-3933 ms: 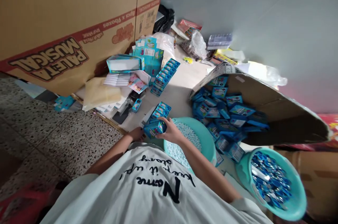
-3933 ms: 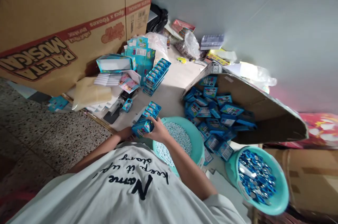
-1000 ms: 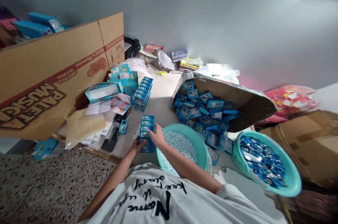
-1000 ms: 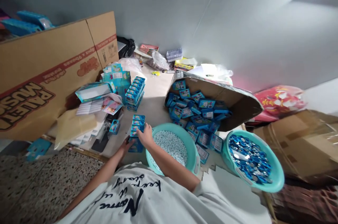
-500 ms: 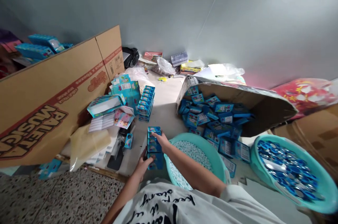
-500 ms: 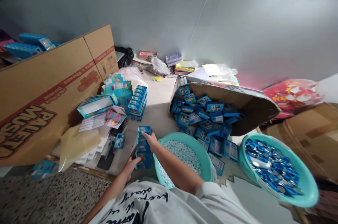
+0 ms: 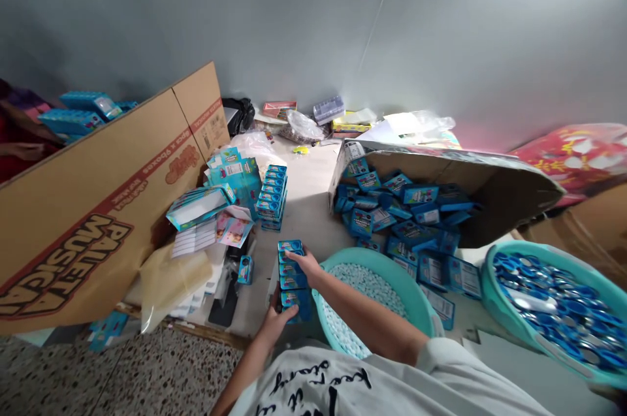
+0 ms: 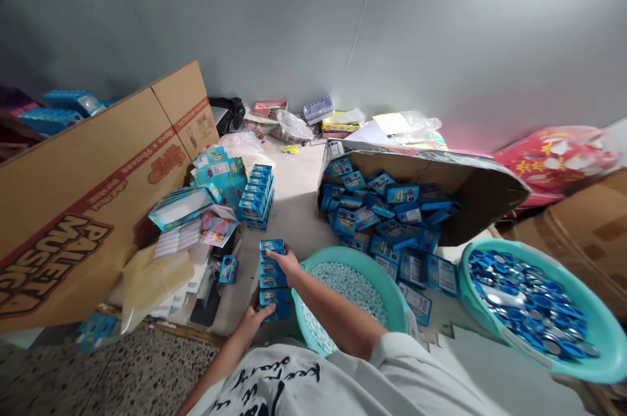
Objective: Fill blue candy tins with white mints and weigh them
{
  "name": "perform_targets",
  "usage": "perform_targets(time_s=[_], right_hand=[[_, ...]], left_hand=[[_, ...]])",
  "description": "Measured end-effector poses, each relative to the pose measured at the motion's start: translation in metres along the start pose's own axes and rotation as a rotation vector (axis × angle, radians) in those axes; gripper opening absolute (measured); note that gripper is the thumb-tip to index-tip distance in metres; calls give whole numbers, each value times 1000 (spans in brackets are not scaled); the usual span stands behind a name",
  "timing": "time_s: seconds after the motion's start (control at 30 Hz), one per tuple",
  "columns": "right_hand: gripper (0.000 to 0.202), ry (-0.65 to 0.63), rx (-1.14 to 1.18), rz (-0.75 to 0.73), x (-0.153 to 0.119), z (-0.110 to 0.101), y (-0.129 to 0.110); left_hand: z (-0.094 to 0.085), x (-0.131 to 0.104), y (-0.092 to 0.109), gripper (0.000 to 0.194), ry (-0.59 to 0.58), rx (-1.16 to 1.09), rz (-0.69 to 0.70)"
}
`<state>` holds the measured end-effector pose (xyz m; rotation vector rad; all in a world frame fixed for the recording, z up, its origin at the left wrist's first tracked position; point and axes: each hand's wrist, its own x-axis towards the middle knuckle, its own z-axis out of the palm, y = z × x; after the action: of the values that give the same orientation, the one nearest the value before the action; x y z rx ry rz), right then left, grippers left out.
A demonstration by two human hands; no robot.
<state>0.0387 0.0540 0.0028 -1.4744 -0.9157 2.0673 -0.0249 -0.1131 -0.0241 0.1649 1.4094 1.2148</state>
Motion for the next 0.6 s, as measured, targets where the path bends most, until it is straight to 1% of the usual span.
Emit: perform_targets(time_s=[0.13,0.2,0.27,0.33,0.4,0.47,0.53,0.6], right_hand=[[60,-34,-6,-9,-6,-1,-6],[63,-39,-19,-39,-11,1,-11],[64,-49,-33,-91,-18,5,-19],[63,-71,-44,-155,-25,10,-36],[62,-86,-55,-224,-28,19,-62],[65,-81,-68,-295,-23,31,-96],[67,-62,-79,-357,-9,46,-135],[66,-26,-86,-411,13,62,-173]], left_hand=[[-2,-4,2,111,-6,8,108],[-4,-8,8,110,1,20,148],[-5,-15,20,108,8,41,184],[-6,-21,40,106,5,71,222],[-5,-24,69,101,-3,107,264],[-4,-19,107,94,8,144,318],[-1,-5,151,84,63,179,388],[4,16,199,69,141,218,464]])
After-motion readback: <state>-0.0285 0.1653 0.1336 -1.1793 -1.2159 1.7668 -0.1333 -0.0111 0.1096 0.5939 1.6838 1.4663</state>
